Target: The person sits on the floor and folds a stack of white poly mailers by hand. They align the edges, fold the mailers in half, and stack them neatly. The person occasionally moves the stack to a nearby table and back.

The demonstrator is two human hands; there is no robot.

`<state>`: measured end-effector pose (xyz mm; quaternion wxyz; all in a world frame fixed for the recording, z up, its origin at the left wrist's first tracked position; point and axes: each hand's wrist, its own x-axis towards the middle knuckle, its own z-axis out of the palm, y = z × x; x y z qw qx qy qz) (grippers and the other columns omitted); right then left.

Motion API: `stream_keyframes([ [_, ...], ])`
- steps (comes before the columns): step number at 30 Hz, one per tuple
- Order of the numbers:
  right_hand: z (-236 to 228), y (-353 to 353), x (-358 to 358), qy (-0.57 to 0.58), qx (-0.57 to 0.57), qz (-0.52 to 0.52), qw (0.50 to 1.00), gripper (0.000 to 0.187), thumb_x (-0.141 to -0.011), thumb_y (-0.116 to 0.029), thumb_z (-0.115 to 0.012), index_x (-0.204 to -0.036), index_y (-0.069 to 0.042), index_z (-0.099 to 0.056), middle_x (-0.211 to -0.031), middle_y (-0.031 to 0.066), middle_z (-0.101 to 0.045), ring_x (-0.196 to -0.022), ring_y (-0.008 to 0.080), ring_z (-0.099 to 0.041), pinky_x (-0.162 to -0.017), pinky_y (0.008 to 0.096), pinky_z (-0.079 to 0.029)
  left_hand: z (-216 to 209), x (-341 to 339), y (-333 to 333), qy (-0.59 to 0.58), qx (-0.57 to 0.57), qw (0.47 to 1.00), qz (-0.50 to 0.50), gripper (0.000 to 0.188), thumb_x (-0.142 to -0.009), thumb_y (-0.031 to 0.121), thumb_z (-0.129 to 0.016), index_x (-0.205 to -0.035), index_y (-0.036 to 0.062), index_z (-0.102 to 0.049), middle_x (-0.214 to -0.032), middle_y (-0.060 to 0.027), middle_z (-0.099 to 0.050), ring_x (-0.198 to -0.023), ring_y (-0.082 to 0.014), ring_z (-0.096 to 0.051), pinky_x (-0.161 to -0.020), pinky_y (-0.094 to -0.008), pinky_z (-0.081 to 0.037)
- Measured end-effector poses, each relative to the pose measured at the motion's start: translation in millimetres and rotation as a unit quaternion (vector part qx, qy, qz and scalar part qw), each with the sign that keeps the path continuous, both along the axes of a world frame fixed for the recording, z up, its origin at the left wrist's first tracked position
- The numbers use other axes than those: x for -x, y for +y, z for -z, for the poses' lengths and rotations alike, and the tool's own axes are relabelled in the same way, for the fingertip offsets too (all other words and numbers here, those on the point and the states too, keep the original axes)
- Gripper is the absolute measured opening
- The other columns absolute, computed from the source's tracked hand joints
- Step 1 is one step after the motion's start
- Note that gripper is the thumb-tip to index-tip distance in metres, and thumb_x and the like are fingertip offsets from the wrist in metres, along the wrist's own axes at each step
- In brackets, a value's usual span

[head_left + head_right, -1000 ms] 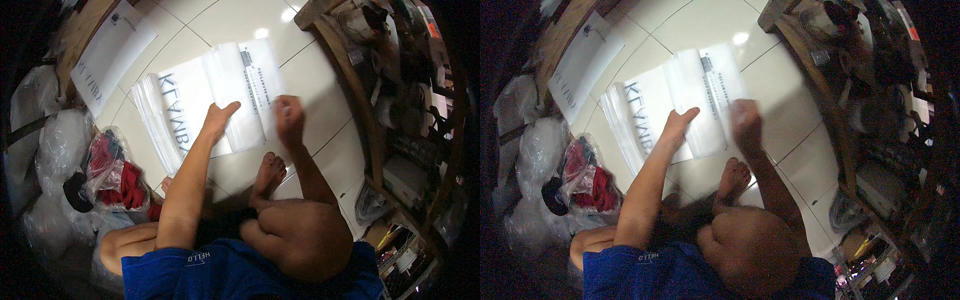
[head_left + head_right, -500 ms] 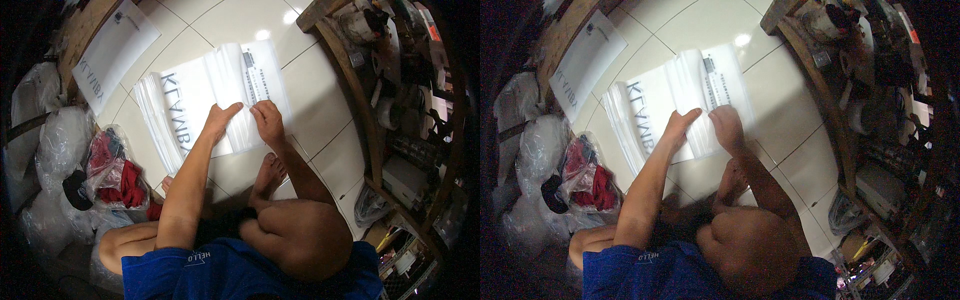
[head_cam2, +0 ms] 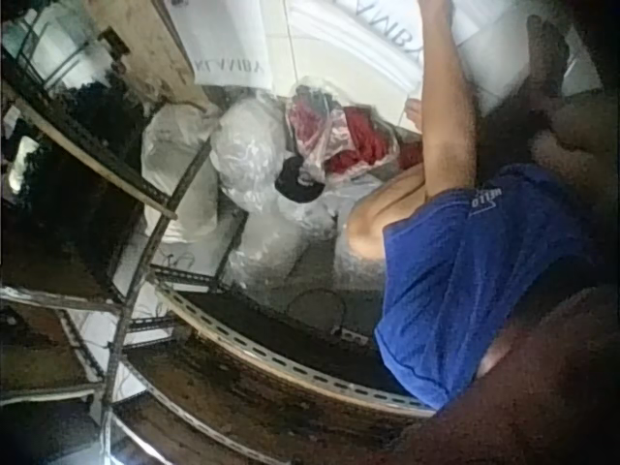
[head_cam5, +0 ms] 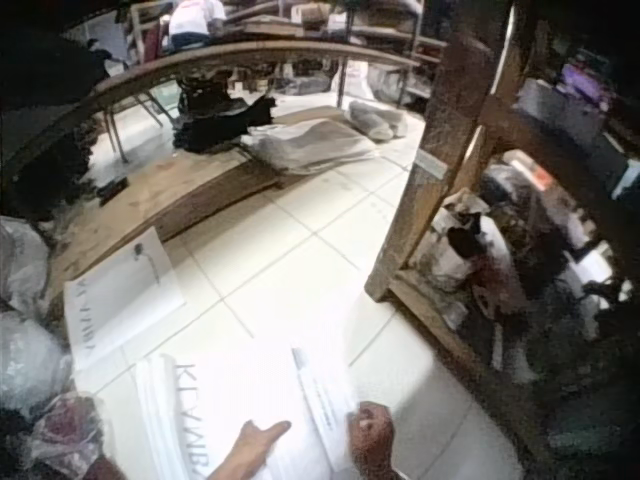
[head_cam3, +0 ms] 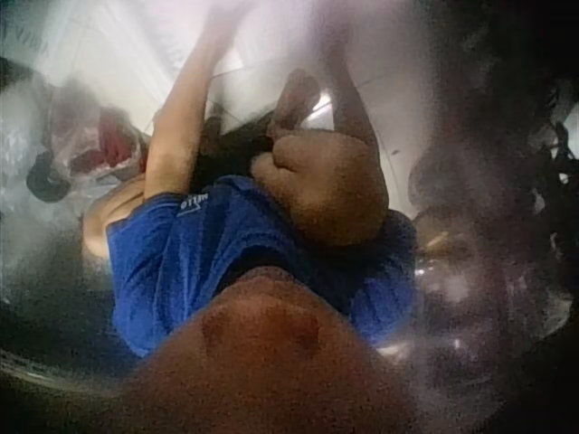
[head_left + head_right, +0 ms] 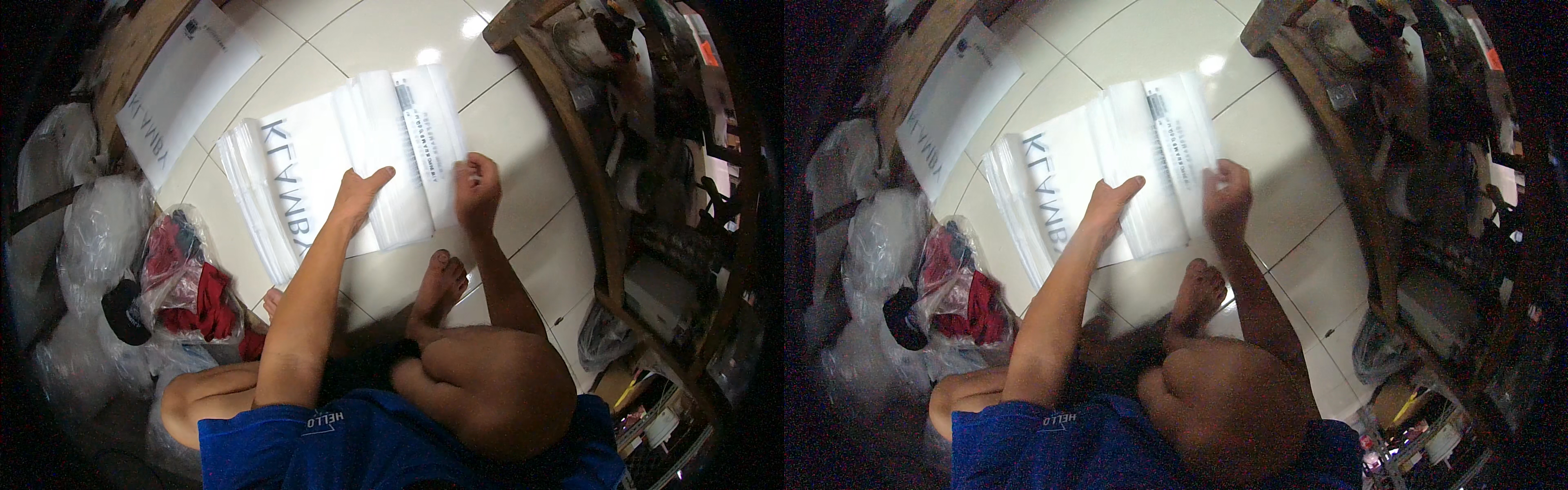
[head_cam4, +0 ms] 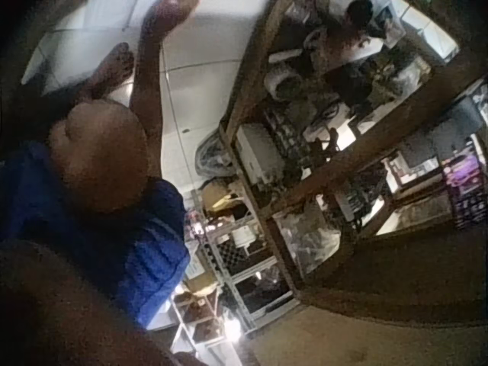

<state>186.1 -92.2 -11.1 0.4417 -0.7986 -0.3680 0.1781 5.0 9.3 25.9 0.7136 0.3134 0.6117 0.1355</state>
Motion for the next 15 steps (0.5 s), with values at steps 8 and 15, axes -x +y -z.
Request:
stream_keyframes([
  [8,-4.6,7.6,44.0,-0.03,-0.024,-0.189,0.981,0.032,-0.079,-0.013,-0.079,-0.103,0.0,-0.061,-0.096,0.0172,-0.06,-0.094,0.0362,-0.058,-0.086,0.045,-0.047,26.5,9.6,-0.6,-0.065,0.011,0.998,0.01,0.057,-0.085,0.018,-0.077,-0.116,-0.0212,-0.051,-0.105,-0.0254,-0.066,-0.087,-0.0274,-0.07,-0.071,-0.0374,-0.061],
  [15,22.3,5.5,37.4,-0.005,-0.018,-0.217,0.976,0.014,-0.087,-0.009,-0.067,-0.093,0.0,-0.058,-0.095,0.0187,-0.056,-0.093,0.0395,-0.054,-0.084,0.0471,-0.044,20.3,5.6,-0.9,-0.042,0.0,0.999,-0.012,0.058,-0.085,0.017,-0.076,-0.119,-0.0219,-0.048,-0.106,-0.0261,-0.065,-0.089,-0.029,-0.07,-0.073,-0.038,-0.061],
])
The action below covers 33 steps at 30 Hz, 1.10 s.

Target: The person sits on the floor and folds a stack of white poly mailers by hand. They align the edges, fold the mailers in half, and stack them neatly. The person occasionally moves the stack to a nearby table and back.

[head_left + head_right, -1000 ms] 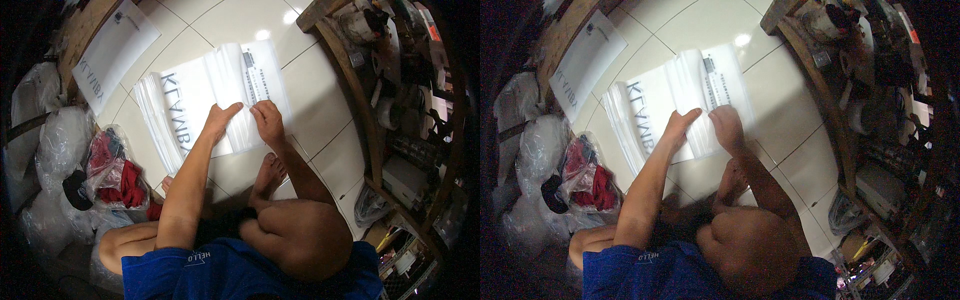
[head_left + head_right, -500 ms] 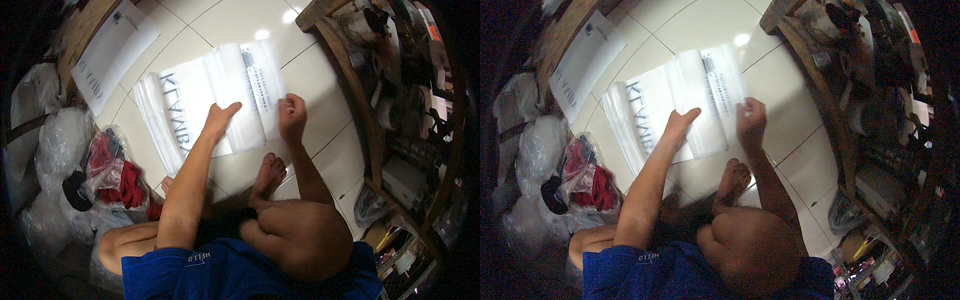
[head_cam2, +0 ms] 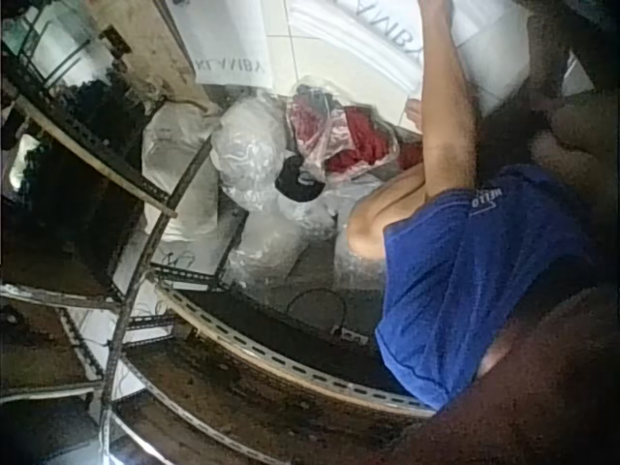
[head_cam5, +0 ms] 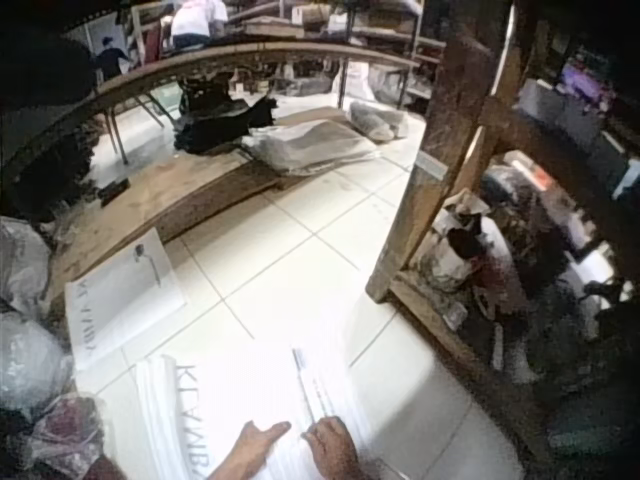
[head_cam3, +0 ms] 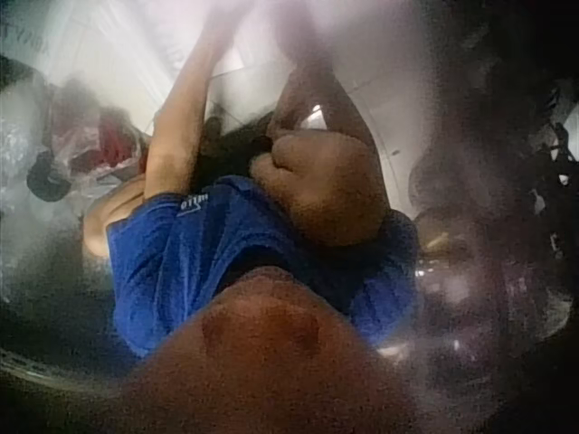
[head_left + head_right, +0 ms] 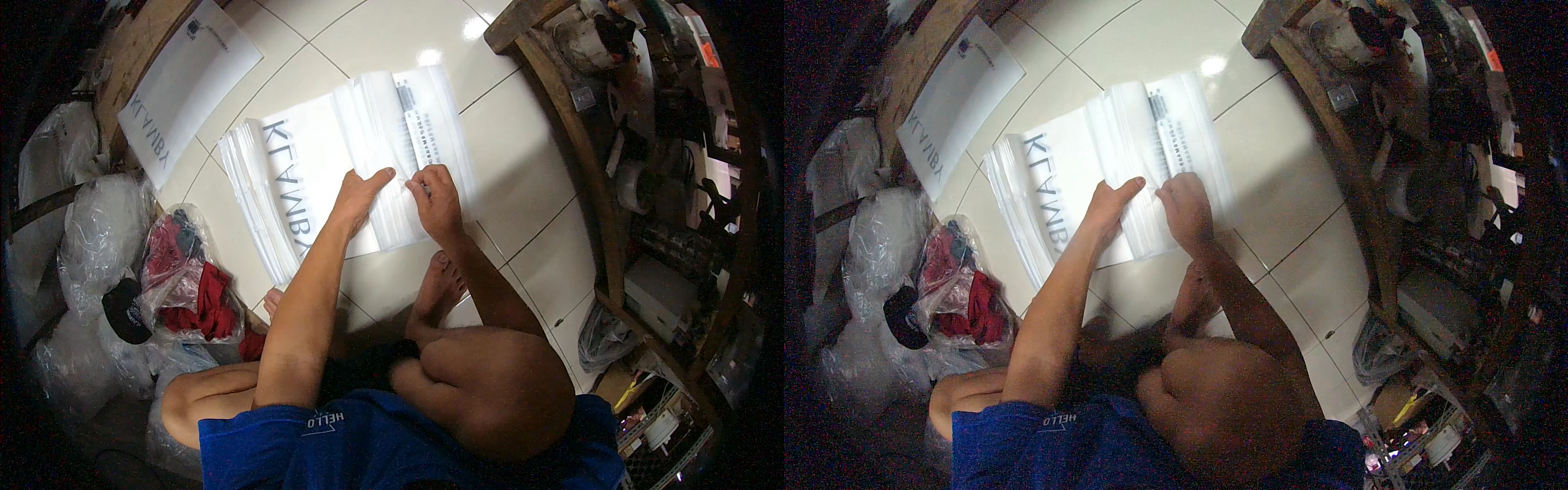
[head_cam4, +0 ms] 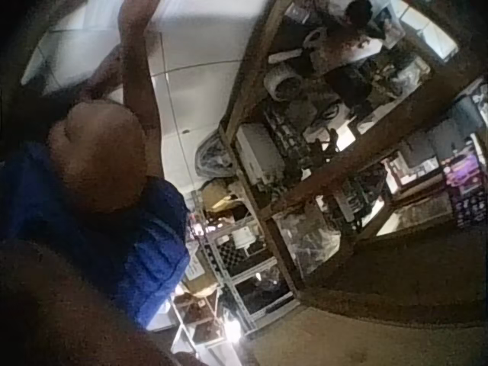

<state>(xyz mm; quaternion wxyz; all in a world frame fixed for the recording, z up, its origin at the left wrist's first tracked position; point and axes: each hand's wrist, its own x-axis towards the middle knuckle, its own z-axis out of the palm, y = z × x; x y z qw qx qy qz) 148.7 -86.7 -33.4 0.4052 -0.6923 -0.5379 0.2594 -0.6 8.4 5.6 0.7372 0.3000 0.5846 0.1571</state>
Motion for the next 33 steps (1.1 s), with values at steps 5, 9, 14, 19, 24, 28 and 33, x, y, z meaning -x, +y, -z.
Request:
stream_keyframes([
  [5,2.1,0.3,1.4,0.018,0.019,0.018,0.999,0.013,-0.093,-0.011,-0.06,-0.092,0.001,-0.057,-0.09,0.0199,-0.056,-0.092,0.0409,-0.055,-0.084,0.0471,-0.044,-2.6,1.5,0.8,-0.034,0.014,0.999,0.001,0.06,-0.086,0.018,-0.077,-0.119,-0.0225,-0.047,-0.106,-0.0267,-0.065,-0.088,-0.03,-0.07,-0.074,-0.0386,-0.061],
  [9,20.4,-7.1,-4.2,0.099,0.055,0.121,0.986,0.017,-0.098,-0.015,-0.056,-0.092,0.001,-0.055,-0.088,0.0186,-0.056,-0.087,0.0355,-0.058,-0.081,0.0448,-0.046,24.1,6.4,-3.0,0.016,-0.009,1.0,0.003,0.061,-0.086,0.018,-0.077,-0.119,-0.0229,-0.047,-0.105,-0.0271,-0.065,-0.088,-0.0305,-0.07,-0.074,-0.0397,-0.061],
  [14,14.8,-20.8,-49.4,0.032,-0.034,0.299,0.953,0.017,-0.093,-0.014,-0.064,-0.095,0.001,-0.055,-0.092,0.0167,-0.058,-0.082,0.0282,-0.059,-0.076,0.0397,-0.048,2.2,-1.8,-1.6,0.066,-0.01,0.998,0.002,0.07,-0.084,0.021,-0.079,-0.123,-0.0229,-0.041,-0.11,-0.0297,-0.062,-0.091,-0.0326,-0.069,-0.075,-0.0409,-0.061],
  [19,-42.7,3.0,-7.2,-0.025,-0.031,0.024,0.999,0.034,-0.081,-0.018,-0.079,-0.102,0.001,-0.059,-0.102,0.0192,-0.059,-0.098,0.038,-0.059,-0.086,0.045,-0.048,0.3,2.9,2.4,-0.002,0.021,1.0,0.011,0.078,-0.083,0.022,-0.08,-0.127,-0.0223,-0.033,-0.115,-0.0306,-0.058,-0.097,-0.0332,-0.067,-0.076,-0.0413,-0.061],
  [24,-21.2,10.0,7.0,-0.026,-0.003,-0.003,1.0,0.034,-0.078,-0.016,-0.08,-0.098,-0.001,-0.058,-0.094,0.0178,-0.056,-0.093,0.0374,-0.053,-0.085,0.0472,-0.043,21.1,5.0,-5.2,0.035,-0.019,0.999,-0.011,0.072,-0.084,0.027,-0.077,-0.12,-0.0243,-0.042,-0.105,-0.0295,-0.063,-0.088,-0.0292,-0.069,-0.069,-0.0351,-0.059],
  [28,-8.4,4.4,7.3,-0.022,-0.003,-0.001,1.0,0.027,-0.079,-0.012,-0.077,-0.096,-0.001,-0.057,-0.093,0.0172,-0.056,-0.092,0.0378,-0.053,-0.083,0.0475,-0.042,23.1,8.1,-0.7,-0.004,0.019,1.0,0.001,0.064,-0.087,0.021,-0.076,-0.123,-0.0203,-0.043,-0.113,-0.0285,-0.061,-0.096,-0.031,-0.068,-0.076,-0.0404,-0.061],
  [33,-5.6,11.8,30.6,-0.023,-0.04,0.124,0.991,0.021,-0.081,-0.01,-0.075,-0.092,-0.003,-0.059,-0.095,0.0166,-0.057,-0.094,0.0379,-0.053,-0.084,0.0478,-0.042,12.1,6.6,-2.1,-0.045,0.015,0.999,-0.005,0.064,-0.088,0.024,-0.074,-0.122,-0.0212,-0.044,-0.11,-0.0284,-0.062,-0.092,-0.0296,-0.069,-0.075,-0.0374,-0.061],
])
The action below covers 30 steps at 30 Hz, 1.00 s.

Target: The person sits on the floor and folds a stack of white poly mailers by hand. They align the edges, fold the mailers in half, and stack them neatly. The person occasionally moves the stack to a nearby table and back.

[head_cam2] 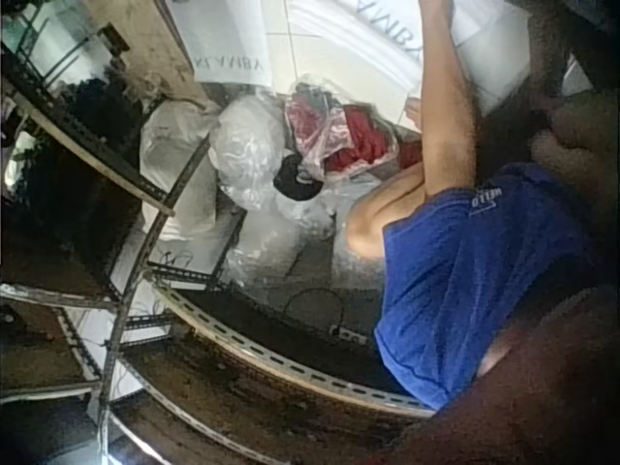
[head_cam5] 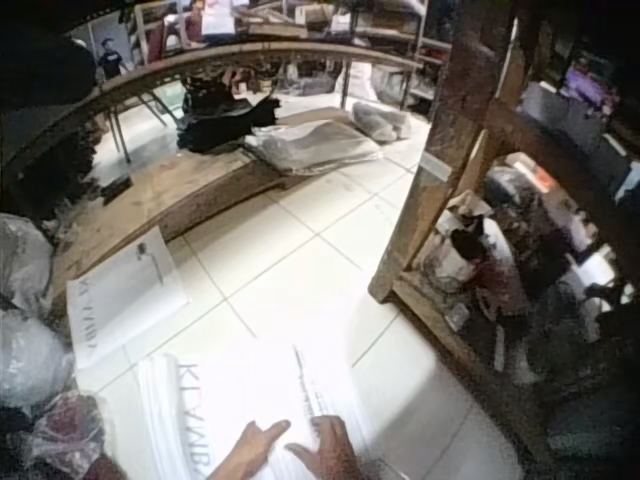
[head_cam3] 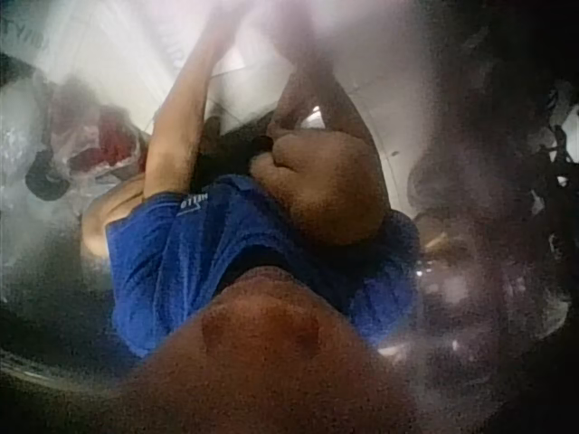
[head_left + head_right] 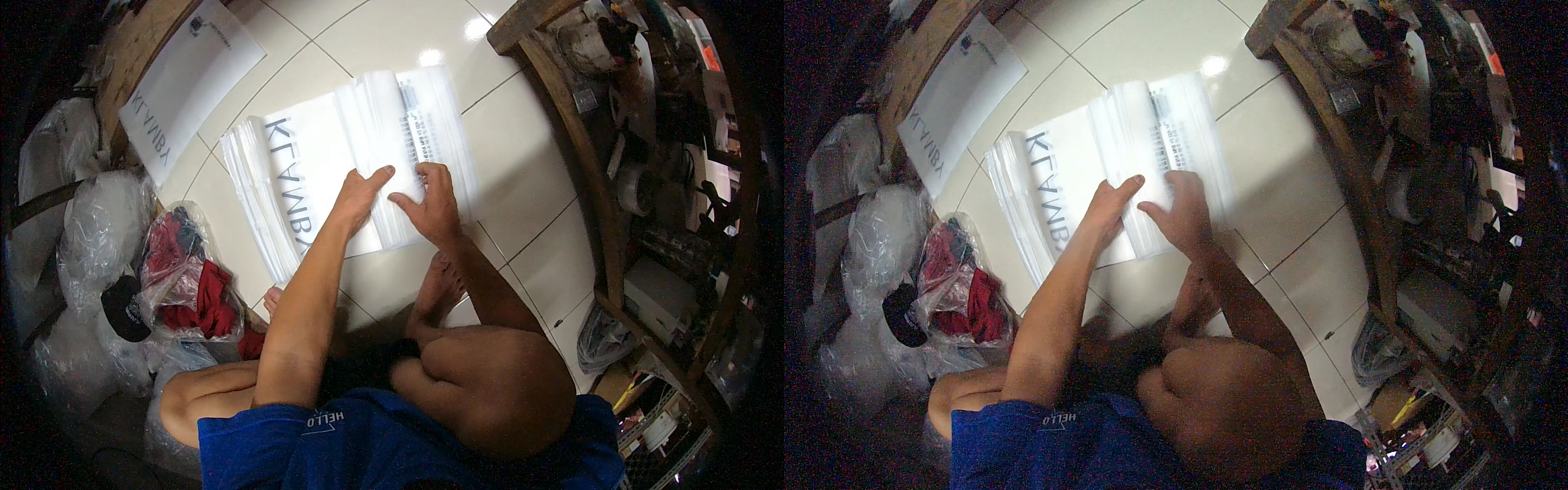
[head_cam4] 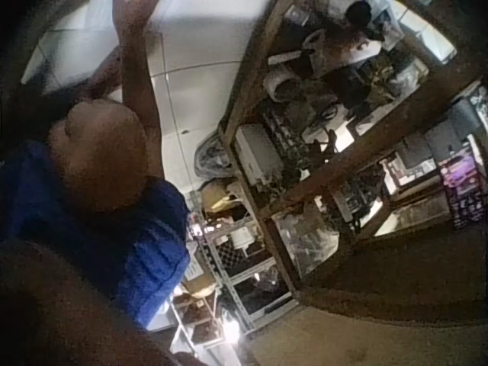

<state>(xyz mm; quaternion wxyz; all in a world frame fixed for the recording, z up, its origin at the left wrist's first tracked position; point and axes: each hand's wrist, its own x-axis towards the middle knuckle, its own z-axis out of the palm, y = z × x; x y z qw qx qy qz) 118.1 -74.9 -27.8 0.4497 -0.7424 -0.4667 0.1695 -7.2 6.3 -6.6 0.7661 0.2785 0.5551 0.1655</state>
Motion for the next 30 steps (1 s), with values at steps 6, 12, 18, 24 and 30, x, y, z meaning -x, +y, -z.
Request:
stream_keyframes([
  [6,-2.9,-7.6,-21.8,0.007,0.027,-0.111,0.993,0.018,-0.082,-0.008,-0.072,-0.092,-0.001,-0.059,-0.096,0.0172,-0.056,-0.096,0.0391,-0.053,-0.085,0.048,-0.042,-18.7,-2.1,4.0,0.0,0.018,1.0,0.023,0.065,-0.09,0.024,-0.074,-0.125,-0.0209,-0.041,-0.114,-0.0276,-0.062,-0.098,-0.0311,-0.068,-0.08,-0.0399,-0.061],
  [12,6.2,-5.0,-21.4,0.001,0.108,-0.1,0.989,0.013,-0.09,-0.011,-0.063,-0.09,0.0,-0.057,-0.094,0.0205,-0.055,-0.093,0.041,-0.053,-0.085,0.0485,-0.043,7.1,4.3,2.9,-0.013,0.02,1.0,0.011,0.071,-0.089,0.024,-0.075,-0.127,-0.0217,-0.037,-0.117,-0.0289,-0.06,-0.1,-0.031,-0.068,-0.081,-0.0396,-0.061],
  [18,45.3,-21.6,-47.5,0.147,0.099,0.03,0.984,0.019,-0.097,-0.014,-0.056,-0.087,0.001,-0.054,-0.093,0.0189,-0.054,-0.086,0.0339,-0.054,-0.083,0.0439,-0.045,-1.9,-4.4,0.0,0.064,-0.007,0.998,0.005,0.072,-0.089,0.025,-0.075,-0.128,-0.021,-0.036,-0.117,-0.0297,-0.06,-0.099,-0.031,-0.068,-0.082,-0.0392,-0.06],
  [24,-11.8,-20.4,-59.7,-0.023,-0.011,0.006,1.0,0.028,-0.09,-0.019,-0.07,-0.103,0.0,-0.055,-0.1,0.0192,-0.057,-0.091,0.0342,-0.057,-0.084,0.0439,-0.047,-6.2,-3.1,1.6,0.048,-0.004,0.999,0.022,0.066,-0.09,0.025,-0.073,-0.128,-0.019,-0.04,-0.115,-0.027,-0.061,-0.099,-0.0297,-0.067,-0.081,-0.0396,-0.06],
  [30,-28.5,-2.8,-16.5,-0.003,0.061,-0.112,0.992,0.038,-0.079,-0.019,-0.08,-0.106,-0.002,-0.058,-0.101,0.0183,-0.057,-0.098,0.0388,-0.054,-0.089,0.0465,-0.044,-5.1,-1.2,-2.1,-0.027,-0.019,0.999,0.006,0.057,-0.092,0.03,-0.069,-0.116,-0.02,-0.055,-0.104,-0.025,-0.066,-0.088,-0.0258,-0.069,-0.072,-0.0317,-0.058],
])
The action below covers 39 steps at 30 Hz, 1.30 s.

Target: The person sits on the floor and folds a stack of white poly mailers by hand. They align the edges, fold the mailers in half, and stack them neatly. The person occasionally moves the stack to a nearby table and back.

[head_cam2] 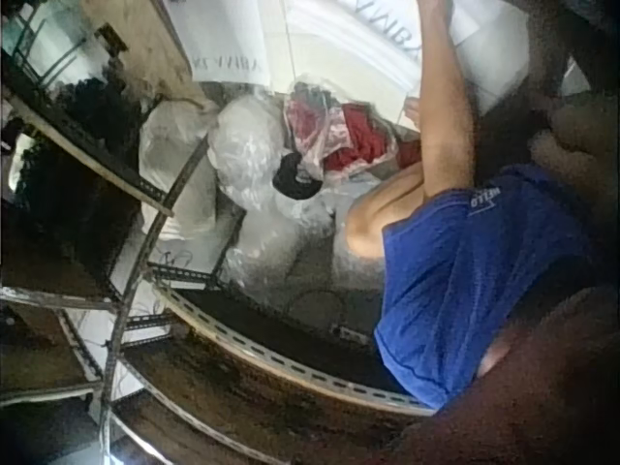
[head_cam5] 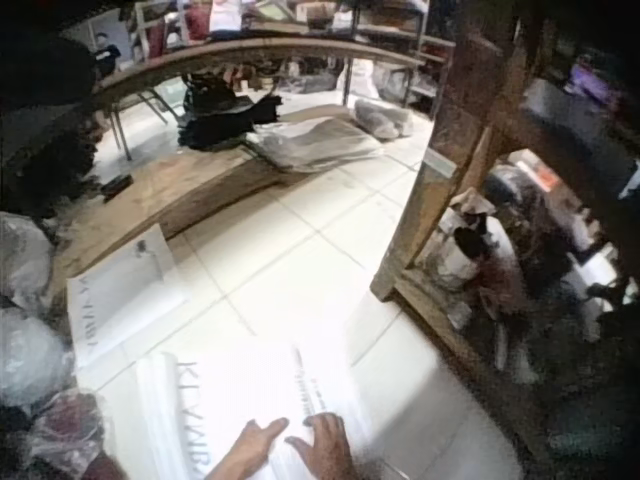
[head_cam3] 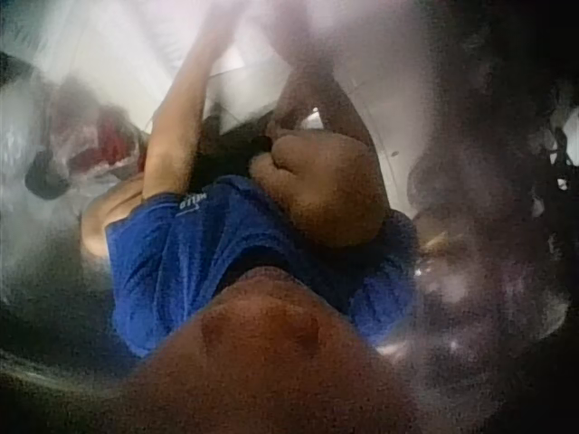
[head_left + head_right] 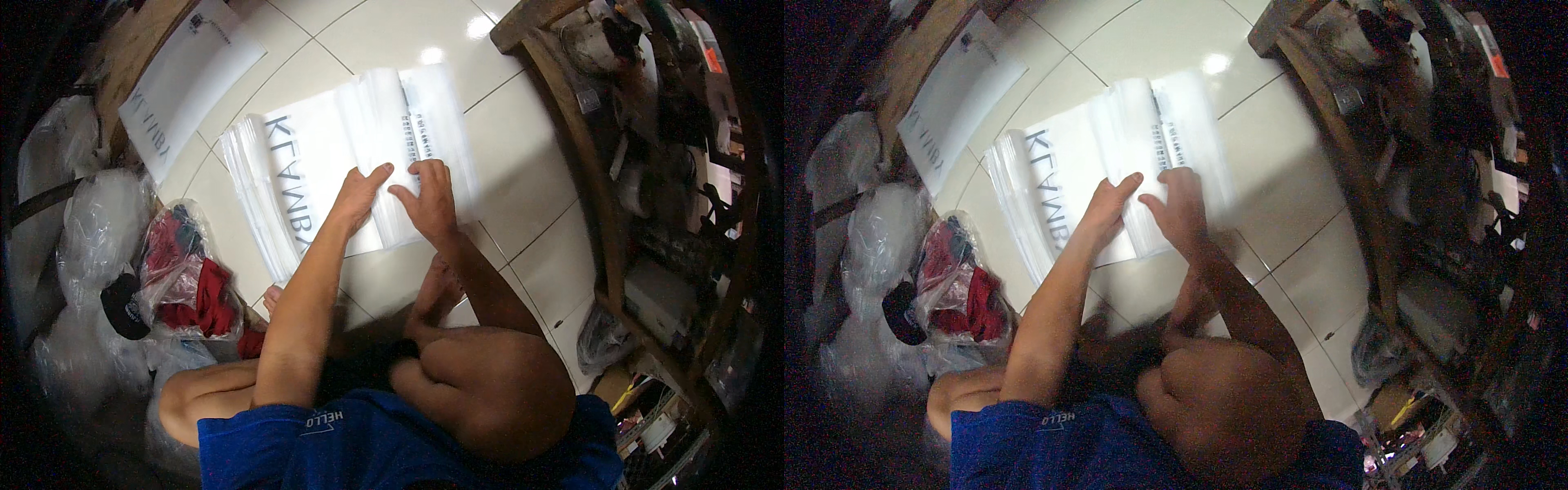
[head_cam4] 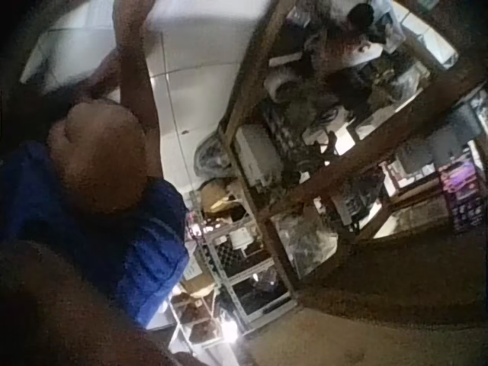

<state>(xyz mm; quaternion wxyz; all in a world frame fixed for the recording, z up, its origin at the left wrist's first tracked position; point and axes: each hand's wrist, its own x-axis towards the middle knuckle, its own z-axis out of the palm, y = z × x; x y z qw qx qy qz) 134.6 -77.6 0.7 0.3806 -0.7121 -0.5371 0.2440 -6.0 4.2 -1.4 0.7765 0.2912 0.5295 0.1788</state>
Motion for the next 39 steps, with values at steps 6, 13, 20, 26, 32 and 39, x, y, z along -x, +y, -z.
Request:
stream_keyframes([
  [6,32.6,1.8,-6.1,0.017,-0.032,-0.002,0.999,0.014,-0.088,-0.011,-0.068,-0.095,-0.001,-0.061,-0.094,0.0173,-0.06,-0.093,0.039,-0.055,-0.086,0.0462,-0.044,10.2,4.7,4.9,0.038,0.034,0.998,0.022,0.056,-0.094,0.023,-0.068,-0.125,-0.0175,-0.047,-0.116,-0.0249,-0.063,-0.097,-0.028,-0.069,-0.081,-0.0383,-0.06],
  [13,67.3,-12.2,-37.7,0.084,-0.029,0.074,0.993,0.014,-0.096,-0.012,-0.056,-0.091,0.001,-0.06,-0.087,0.017,-0.062,-0.083,0.0326,-0.062,-0.077,0.0429,-0.049,17.3,0.3,1.8,0.09,0.013,0.996,0.01,0.062,-0.092,0.024,-0.07,-0.127,-0.0193,-0.042,-0.116,-0.0272,-0.062,-0.098,-0.0305,-0.069,-0.083,-0.0393,-0.06],
  [20,34.9,-21.8,-55.5,0.138,0.063,0.202,0.968,0.019,-0.096,-0.017,-0.061,-0.099,0.001,-0.056,-0.08,0.0165,-0.06,-0.075,0.0254,-0.062,-0.071,0.0381,-0.051,19.6,1.6,0.2,0.087,0.016,0.996,-0.008,0.065,-0.091,0.025,-0.071,-0.128,-0.0176,-0.038,-0.118,-0.028,-0.061,-0.1,-0.0312,-0.068,-0.084,-0.0403,-0.06],
  [26,43.6,-18.9,-51.1,-0.047,-0.019,0.112,0.992,0.018,-0.086,0.001,-0.059,-0.104,0.001,-0.055,-0.096,0.0199,-0.06,-0.078,0.037,-0.063,-0.072,0.0444,-0.052,3.1,-4.5,2.7,0.136,0.039,0.99,0.008,0.066,-0.091,0.027,-0.072,-0.131,-0.0145,-0.038,-0.119,-0.0265,-0.061,-0.101,-0.0305,-0.068,-0.085,-0.0411,-0.06],
  [32,25.0,-19.6,-61.2,-0.162,0.007,0.095,0.982,0.018,-0.086,-0.001,-0.059,-0.103,0.001,-0.058,-0.098,0.0187,-0.062,-0.091,0.0397,-0.061,-0.081,0.0463,-0.05,0.2,0.7,2.8,0.028,0.022,0.999,0.004,0.065,-0.09,0.025,-0.072,-0.129,-0.0154,-0.04,-0.118,-0.027,-0.061,-0.101,-0.0321,-0.067,-0.085,-0.0422,-0.059],
  [39,-7.7,-0.8,1.8,-0.047,-0.047,-0.006,0.998,0.034,-0.077,-0.017,-0.08,-0.101,-0.003,-0.061,-0.099,0.0181,-0.059,-0.098,0.039,-0.055,-0.087,0.0496,-0.045,-3.2,-1.1,0.4,0.057,0.016,0.998,-0.01,0.057,-0.092,0.028,-0.067,-0.122,-0.0178,-0.052,-0.11,-0.0227,-0.066,-0.092,-0.0243,-0.068,-0.079,-0.0341,-0.056],
])
